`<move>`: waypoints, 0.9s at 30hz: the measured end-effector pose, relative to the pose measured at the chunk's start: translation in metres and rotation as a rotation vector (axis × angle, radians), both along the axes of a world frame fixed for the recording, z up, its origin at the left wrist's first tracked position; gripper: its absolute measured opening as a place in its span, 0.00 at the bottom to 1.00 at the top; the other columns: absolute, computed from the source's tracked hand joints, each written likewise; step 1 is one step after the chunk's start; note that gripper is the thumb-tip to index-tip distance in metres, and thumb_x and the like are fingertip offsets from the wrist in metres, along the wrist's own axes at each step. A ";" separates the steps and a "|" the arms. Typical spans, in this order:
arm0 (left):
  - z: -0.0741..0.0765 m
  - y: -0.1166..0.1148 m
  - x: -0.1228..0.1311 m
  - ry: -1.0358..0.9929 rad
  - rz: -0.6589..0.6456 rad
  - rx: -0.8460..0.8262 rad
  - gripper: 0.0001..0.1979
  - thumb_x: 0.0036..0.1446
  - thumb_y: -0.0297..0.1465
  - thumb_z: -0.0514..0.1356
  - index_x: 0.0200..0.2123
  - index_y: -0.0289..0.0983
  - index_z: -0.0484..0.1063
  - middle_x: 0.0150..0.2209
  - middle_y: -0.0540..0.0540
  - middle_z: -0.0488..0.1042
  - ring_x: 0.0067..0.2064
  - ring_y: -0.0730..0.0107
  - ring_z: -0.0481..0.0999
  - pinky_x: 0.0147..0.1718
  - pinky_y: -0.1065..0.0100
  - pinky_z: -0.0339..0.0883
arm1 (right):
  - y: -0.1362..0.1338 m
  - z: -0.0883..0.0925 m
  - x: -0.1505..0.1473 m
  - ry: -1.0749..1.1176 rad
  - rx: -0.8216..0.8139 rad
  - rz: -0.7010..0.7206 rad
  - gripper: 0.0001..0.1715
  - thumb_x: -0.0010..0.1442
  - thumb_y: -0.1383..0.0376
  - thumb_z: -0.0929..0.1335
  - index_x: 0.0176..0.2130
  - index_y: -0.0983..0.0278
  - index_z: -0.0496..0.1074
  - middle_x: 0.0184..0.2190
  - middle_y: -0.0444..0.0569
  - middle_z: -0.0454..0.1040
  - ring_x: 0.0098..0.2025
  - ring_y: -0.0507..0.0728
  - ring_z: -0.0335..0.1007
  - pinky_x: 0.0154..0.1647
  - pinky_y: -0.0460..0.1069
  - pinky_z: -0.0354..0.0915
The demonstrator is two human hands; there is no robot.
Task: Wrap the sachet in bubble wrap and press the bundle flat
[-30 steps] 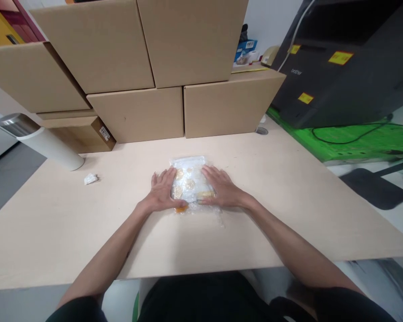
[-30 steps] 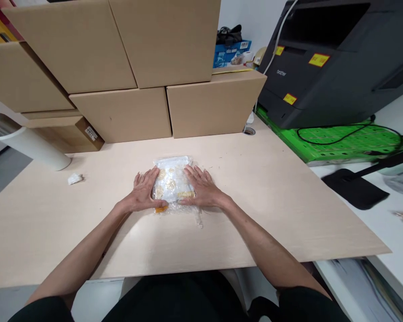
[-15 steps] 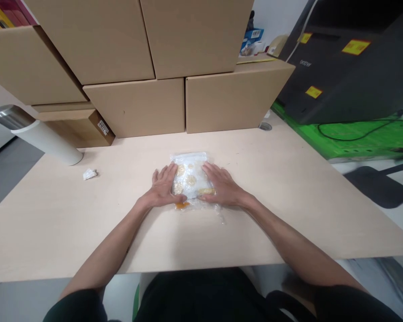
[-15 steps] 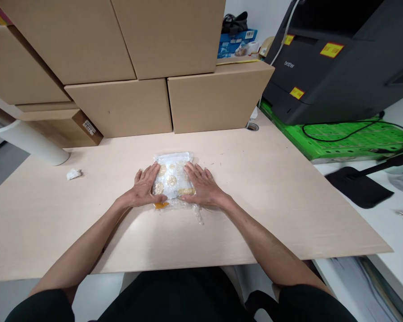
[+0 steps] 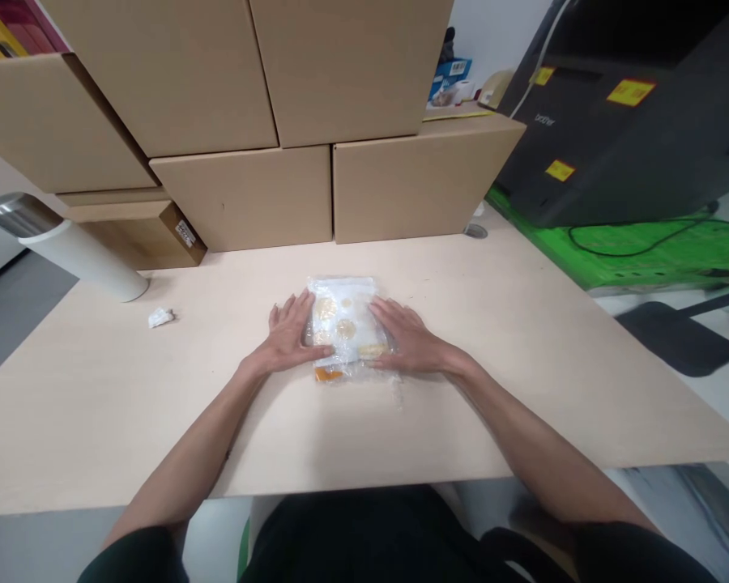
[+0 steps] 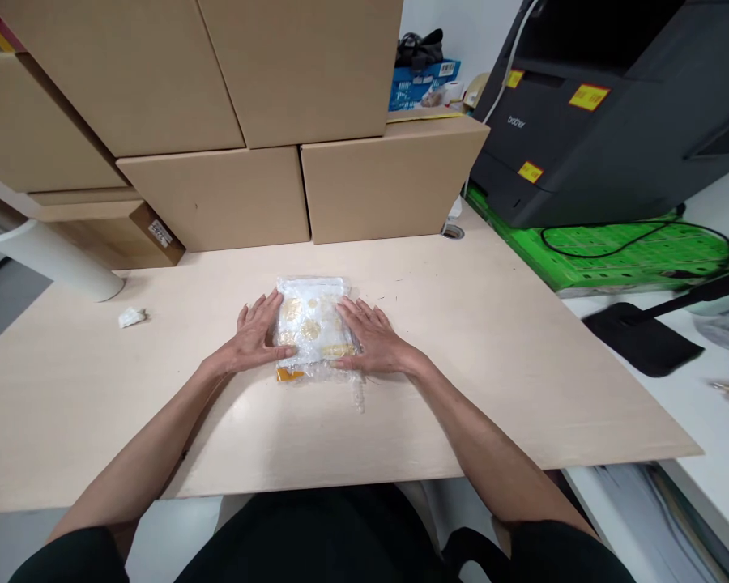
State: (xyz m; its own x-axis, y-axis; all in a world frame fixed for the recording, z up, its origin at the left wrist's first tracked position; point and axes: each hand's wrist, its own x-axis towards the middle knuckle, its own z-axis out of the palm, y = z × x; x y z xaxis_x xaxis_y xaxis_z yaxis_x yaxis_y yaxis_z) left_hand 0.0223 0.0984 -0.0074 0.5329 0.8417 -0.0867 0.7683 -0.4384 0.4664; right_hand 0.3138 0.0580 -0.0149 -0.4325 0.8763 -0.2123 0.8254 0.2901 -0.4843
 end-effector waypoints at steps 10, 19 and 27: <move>-0.001 0.000 -0.001 -0.089 0.048 0.021 0.54 0.53 0.59 0.59 0.73 0.39 0.40 0.73 0.33 0.40 0.73 0.38 0.37 0.66 0.37 0.29 | 0.002 -0.006 0.007 0.361 0.089 -0.103 0.59 0.53 0.37 0.70 0.72 0.56 0.47 0.75 0.53 0.37 0.74 0.71 0.31 0.71 0.66 0.39; -0.006 -0.003 0.011 -0.616 0.489 -0.175 0.34 0.46 0.52 0.68 0.50 0.34 0.72 0.38 0.45 0.73 0.35 0.66 0.72 0.36 0.64 0.67 | -0.004 -0.002 -0.002 1.131 -0.334 -0.515 0.32 0.50 0.51 0.77 0.51 0.62 0.74 0.46 0.53 0.79 0.47 0.62 0.76 0.51 0.57 0.69; 0.016 -0.007 0.012 -0.968 0.461 -0.473 0.26 0.51 0.55 0.65 0.30 0.35 0.74 0.26 0.49 0.71 0.28 0.72 0.68 0.29 0.70 0.61 | -0.014 0.019 -0.003 1.345 -0.433 -0.362 0.28 0.49 0.63 0.78 0.50 0.58 0.75 0.41 0.46 0.81 0.40 0.56 0.78 0.46 0.52 0.71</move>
State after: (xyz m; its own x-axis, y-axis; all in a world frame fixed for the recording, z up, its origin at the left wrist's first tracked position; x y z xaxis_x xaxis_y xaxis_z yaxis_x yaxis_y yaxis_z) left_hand 0.0339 0.0915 0.0088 0.2011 0.9651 -0.1680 0.0444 0.1624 0.9857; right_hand 0.3107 0.0439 0.0036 -0.2879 0.9520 -0.1037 -0.3173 -0.1970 -0.9277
